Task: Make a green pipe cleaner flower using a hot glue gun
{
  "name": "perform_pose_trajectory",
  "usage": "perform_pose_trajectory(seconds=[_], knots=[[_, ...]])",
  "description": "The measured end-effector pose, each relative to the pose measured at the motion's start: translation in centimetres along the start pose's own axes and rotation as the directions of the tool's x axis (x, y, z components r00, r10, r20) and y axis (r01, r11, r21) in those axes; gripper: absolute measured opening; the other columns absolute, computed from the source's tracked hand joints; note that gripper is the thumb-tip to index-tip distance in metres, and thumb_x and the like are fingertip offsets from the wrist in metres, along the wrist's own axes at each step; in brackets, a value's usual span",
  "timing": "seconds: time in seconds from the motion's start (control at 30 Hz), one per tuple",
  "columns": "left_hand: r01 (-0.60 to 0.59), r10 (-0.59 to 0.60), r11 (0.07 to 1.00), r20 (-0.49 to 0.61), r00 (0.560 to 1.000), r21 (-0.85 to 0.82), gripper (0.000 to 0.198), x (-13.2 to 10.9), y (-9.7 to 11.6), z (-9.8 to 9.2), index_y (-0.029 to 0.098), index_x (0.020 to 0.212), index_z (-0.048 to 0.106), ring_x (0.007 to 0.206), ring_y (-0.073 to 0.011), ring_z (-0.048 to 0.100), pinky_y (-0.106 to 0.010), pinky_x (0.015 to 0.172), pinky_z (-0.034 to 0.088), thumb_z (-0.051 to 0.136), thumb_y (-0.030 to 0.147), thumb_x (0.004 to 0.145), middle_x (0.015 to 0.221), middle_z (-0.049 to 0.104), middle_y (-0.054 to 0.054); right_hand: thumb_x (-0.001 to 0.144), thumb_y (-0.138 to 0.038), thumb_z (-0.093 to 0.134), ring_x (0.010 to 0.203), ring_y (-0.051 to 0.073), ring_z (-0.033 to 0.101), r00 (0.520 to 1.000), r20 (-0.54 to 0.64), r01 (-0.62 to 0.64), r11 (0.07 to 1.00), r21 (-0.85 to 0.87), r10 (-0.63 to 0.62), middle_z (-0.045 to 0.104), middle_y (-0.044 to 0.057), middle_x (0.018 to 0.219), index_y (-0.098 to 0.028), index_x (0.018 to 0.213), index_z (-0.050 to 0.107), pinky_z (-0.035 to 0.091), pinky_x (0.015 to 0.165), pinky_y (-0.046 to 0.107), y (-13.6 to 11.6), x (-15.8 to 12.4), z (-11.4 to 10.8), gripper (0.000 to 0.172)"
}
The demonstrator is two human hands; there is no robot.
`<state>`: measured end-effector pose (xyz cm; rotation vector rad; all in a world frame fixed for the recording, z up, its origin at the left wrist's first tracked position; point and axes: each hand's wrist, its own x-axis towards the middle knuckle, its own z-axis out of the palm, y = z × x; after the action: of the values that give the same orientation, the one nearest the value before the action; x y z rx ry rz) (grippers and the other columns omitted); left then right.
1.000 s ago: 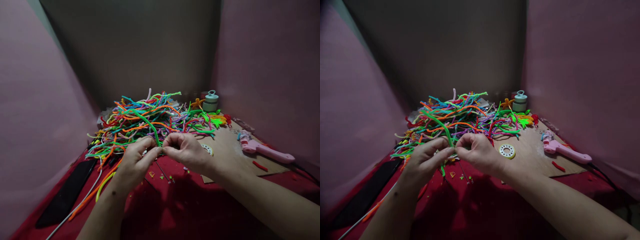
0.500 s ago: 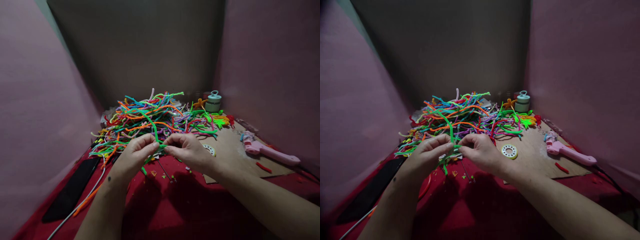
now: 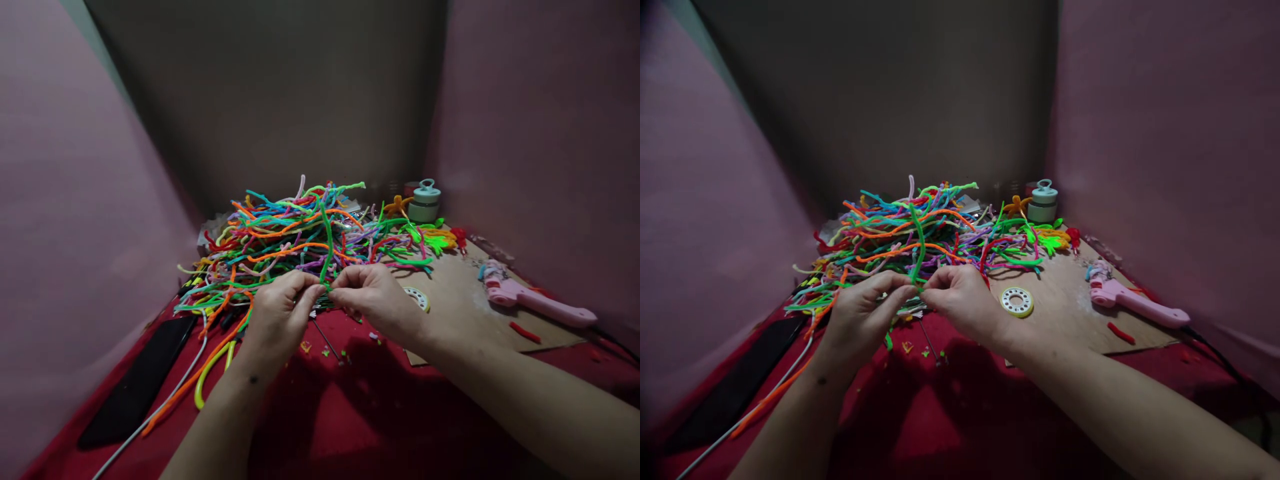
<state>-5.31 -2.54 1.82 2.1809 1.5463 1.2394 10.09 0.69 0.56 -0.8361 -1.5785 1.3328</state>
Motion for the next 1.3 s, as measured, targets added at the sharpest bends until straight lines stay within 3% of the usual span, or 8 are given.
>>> perform_pose_trajectory(seconds=[0.17,0.33,0.4,0.57,0.7,0.8,1.03,1.3], knots=[[0.336,-0.294,0.905,0.187,0.937,-0.261,0.017,0.2,0.2,-0.2,0.016,0.066,0.056,0.050,-0.0089,0.040,-0.020,0.046,0.031,0.056,0.031,0.076,0.056,0.048,0.004,0.070,-0.013,0.057,0.052,0.008,0.044,0.993,-0.042,0.099,0.985,-0.142,-0.106,0.052,-0.003,0.054,-0.015,0.059,0.058,0.035,0.050,0.021,0.2,-0.6,0.7,0.012],[0.329,-0.266,0.911,0.256,0.929,-0.248,0.018,0.5,0.1,-0.7,0.016,0.066,0.050,0.052,-0.0078,0.035,-0.019,0.047,0.029,0.053,0.030,0.078,0.057,0.041,0.005,0.075,-0.017,0.054,0.052,0.009,0.046,0.992,0.007,0.128,0.977,-0.168,-0.129,0.052,-0.003,0.054,-0.014,0.061,0.058,0.037,0.050,0.022,0.2,-0.7,0.7,0.015],[0.314,-0.245,0.923,0.288,0.926,-0.224,0.019,0.5,0.3,-1.0,0.016,0.065,0.049,0.053,-0.0076,0.034,-0.019,0.047,0.028,0.051,0.029,0.079,0.057,0.040,0.006,0.078,-0.018,0.052,0.059,0.011,0.051,0.964,-0.020,0.254,0.939,-0.231,-0.265,0.055,0.000,0.062,-0.014,0.070,0.061,0.041,0.055,0.024,0.0,-0.7,0.4,0.013],[0.275,-0.180,0.937,0.376,0.909,-0.215,0.021,0.5,0.8,-1.5,0.016,0.062,0.045,0.053,-0.0073,0.033,-0.019,0.047,0.028,0.051,0.028,0.079,0.057,0.038,0.006,0.080,-0.015,0.052,0.085,0.018,0.050,0.671,0.068,0.585,0.471,-0.660,-0.738,0.060,0.007,0.089,-0.016,0.089,0.066,0.043,0.075,0.034,-0.3,-0.7,-0.3,0.016],[0.259,-0.167,0.944,0.383,0.909,-0.205,0.021,0.4,0.7,-1.6,0.016,0.064,0.047,0.053,-0.0076,0.034,-0.020,0.048,0.028,0.050,0.029,0.080,0.058,0.039,0.005,0.082,-0.014,0.050,0.074,0.018,0.046,0.664,0.234,0.577,0.288,-0.765,-0.710,0.061,0.005,0.071,-0.016,0.073,0.066,0.039,0.071,0.033,-0.1,-0.5,-0.5,0.018],[0.252,-0.183,0.951,0.335,0.924,-0.178,0.020,0.5,0.4,-1.4,0.016,0.065,0.049,0.054,-0.0077,0.035,-0.020,0.049,0.029,0.050,0.028,0.080,0.058,0.041,0.005,0.079,-0.012,0.053,0.066,0.015,0.044,0.726,0.205,0.550,0.376,-0.746,-0.657,0.057,0.003,0.060,-0.014,0.065,0.063,0.037,0.065,0.030,-0.1,-0.7,-0.4,0.018],[0.302,-0.245,0.924,0.244,0.938,-0.233,0.017,0.5,0.3,-0.6,0.016,0.067,0.052,0.053,-0.0078,0.036,-0.020,0.048,0.030,0.051,0.028,0.079,0.057,0.043,0.005,0.076,-0.015,0.057,0.056,0.009,0.048,0.968,0.034,0.236,0.867,-0.438,-0.247,0.058,-0.001,0.059,-0.013,0.064,0.064,0.036,0.055,0.022,-1.0,-1.1,0.1,0.013],[0.341,-0.288,0.895,0.210,0.934,-0.287,0.017,0.5,0.3,-0.5,0.016,0.069,0.055,0.054,-0.0086,0.042,-0.021,0.050,0.033,0.054,0.030,0.078,0.059,0.049,0.004,0.071,-0.020,0.062,0.052,0.007,0.042,0.997,0.076,0.029,0.957,-0.290,-0.007,0.052,-0.003,0.054,-0.011,0.064,0.068,0.032,0.049,0.021,-1.4,-0.3,-0.3,0.012]])
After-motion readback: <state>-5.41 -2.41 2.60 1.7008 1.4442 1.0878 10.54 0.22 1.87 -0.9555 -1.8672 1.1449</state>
